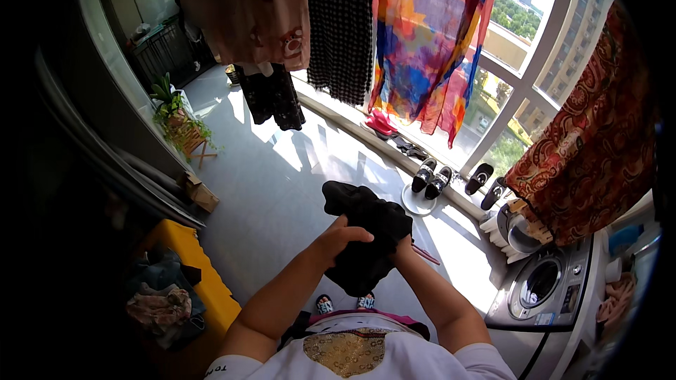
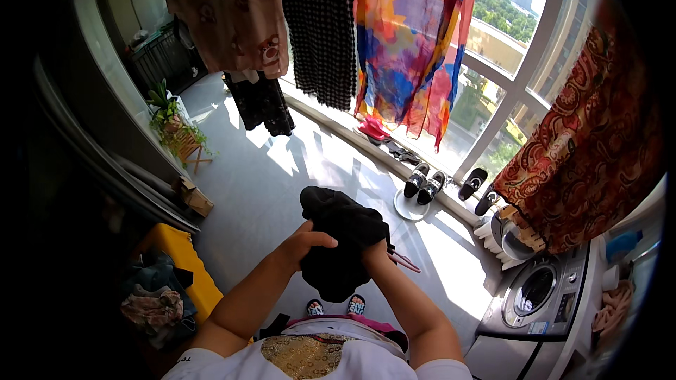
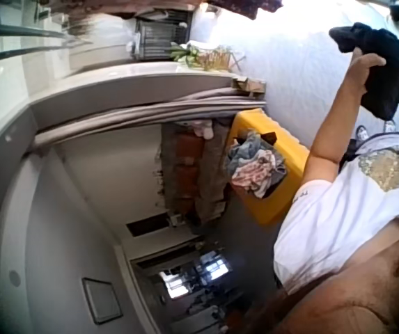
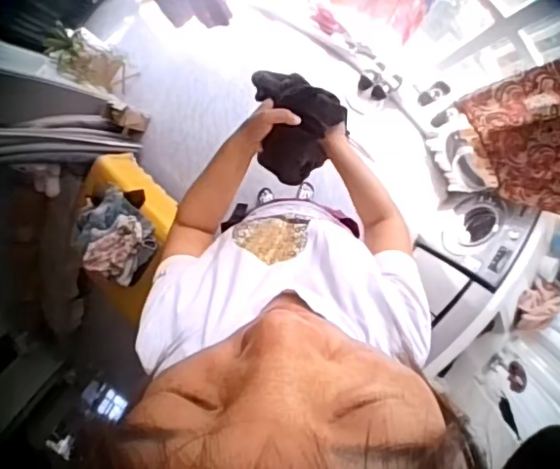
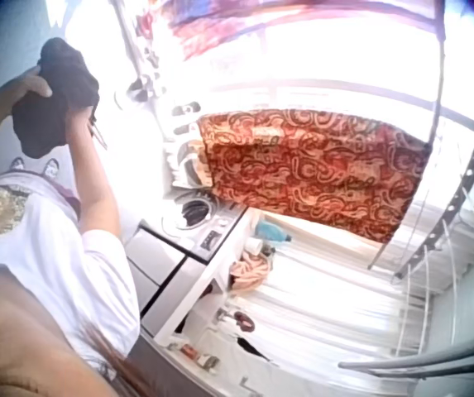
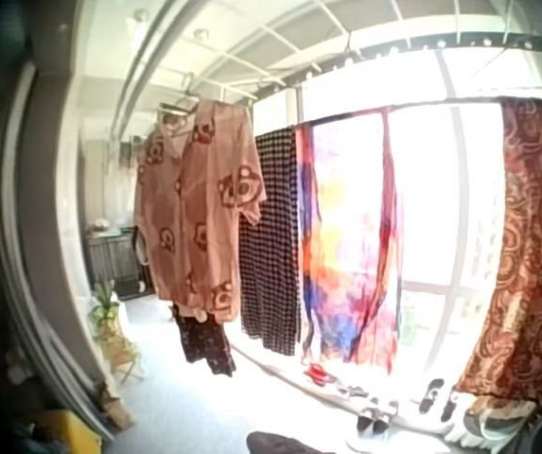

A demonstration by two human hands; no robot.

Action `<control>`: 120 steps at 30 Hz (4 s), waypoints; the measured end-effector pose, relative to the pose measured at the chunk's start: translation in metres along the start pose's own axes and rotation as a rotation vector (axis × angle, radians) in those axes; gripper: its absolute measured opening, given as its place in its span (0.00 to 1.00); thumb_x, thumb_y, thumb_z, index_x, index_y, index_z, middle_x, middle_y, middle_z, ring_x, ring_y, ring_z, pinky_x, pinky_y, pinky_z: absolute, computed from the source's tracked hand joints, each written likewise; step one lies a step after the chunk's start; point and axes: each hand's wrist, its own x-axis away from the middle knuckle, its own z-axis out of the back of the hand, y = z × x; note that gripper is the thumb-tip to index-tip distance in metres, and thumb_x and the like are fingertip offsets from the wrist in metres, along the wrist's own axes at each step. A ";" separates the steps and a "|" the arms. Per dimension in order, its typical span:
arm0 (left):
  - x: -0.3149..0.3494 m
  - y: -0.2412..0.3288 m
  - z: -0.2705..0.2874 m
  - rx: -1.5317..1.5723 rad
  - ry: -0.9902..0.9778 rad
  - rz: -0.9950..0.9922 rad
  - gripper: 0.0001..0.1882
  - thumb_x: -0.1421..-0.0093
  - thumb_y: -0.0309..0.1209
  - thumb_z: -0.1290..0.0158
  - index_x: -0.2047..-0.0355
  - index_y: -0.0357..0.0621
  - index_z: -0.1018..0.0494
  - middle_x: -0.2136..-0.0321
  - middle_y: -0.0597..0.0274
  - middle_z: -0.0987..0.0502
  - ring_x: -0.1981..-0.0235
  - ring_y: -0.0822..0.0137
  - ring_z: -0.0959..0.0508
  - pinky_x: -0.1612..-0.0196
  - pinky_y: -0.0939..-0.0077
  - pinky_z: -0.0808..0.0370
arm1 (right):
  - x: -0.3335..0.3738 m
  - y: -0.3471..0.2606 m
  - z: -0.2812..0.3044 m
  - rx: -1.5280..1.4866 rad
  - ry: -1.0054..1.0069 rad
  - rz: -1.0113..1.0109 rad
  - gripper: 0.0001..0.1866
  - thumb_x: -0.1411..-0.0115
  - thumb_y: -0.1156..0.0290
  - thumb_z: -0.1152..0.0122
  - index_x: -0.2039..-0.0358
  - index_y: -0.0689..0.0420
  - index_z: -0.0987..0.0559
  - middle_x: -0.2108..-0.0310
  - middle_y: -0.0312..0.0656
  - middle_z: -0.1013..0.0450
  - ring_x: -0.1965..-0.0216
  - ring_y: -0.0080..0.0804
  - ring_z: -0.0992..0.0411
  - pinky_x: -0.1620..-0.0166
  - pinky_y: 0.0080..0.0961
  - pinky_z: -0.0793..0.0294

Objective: The person buttons a pink shirt on a hanger, takes a black sweater and a grey shirt out of a washing machine, places each on a hanger, and hangs them on a laundry rack.

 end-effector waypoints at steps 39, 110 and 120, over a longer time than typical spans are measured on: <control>-0.004 -0.026 0.046 -1.350 0.436 -0.286 0.34 0.61 0.48 0.35 0.58 0.39 0.29 0.63 0.44 0.26 0.60 0.47 0.25 0.57 0.59 0.27 | -0.038 -0.051 -0.028 -0.930 0.147 -0.889 0.25 0.50 0.59 0.34 0.60 0.68 0.25 0.64 0.44 0.27 0.64 0.31 0.28 0.61 0.26 0.28; 0.069 0.078 0.131 -0.799 0.504 -0.352 0.09 0.40 0.30 0.50 0.67 0.36 0.25 0.76 0.67 0.24 0.75 0.78 0.29 0.69 0.81 0.31 | -0.084 -0.062 0.113 0.124 -0.123 0.215 0.10 0.40 0.66 0.47 0.73 0.58 0.23 0.74 0.43 0.27 0.64 0.44 0.29 0.40 0.44 0.46; 0.079 0.133 0.075 -1.551 0.504 -0.895 0.06 0.47 0.23 0.45 0.68 0.34 0.27 0.78 0.56 0.28 0.77 0.62 0.27 0.73 0.73 0.32 | -0.092 -0.059 0.101 0.086 0.331 0.140 0.08 0.45 0.68 0.39 0.79 0.56 0.24 0.81 0.39 0.27 0.74 0.38 0.27 0.43 0.43 0.43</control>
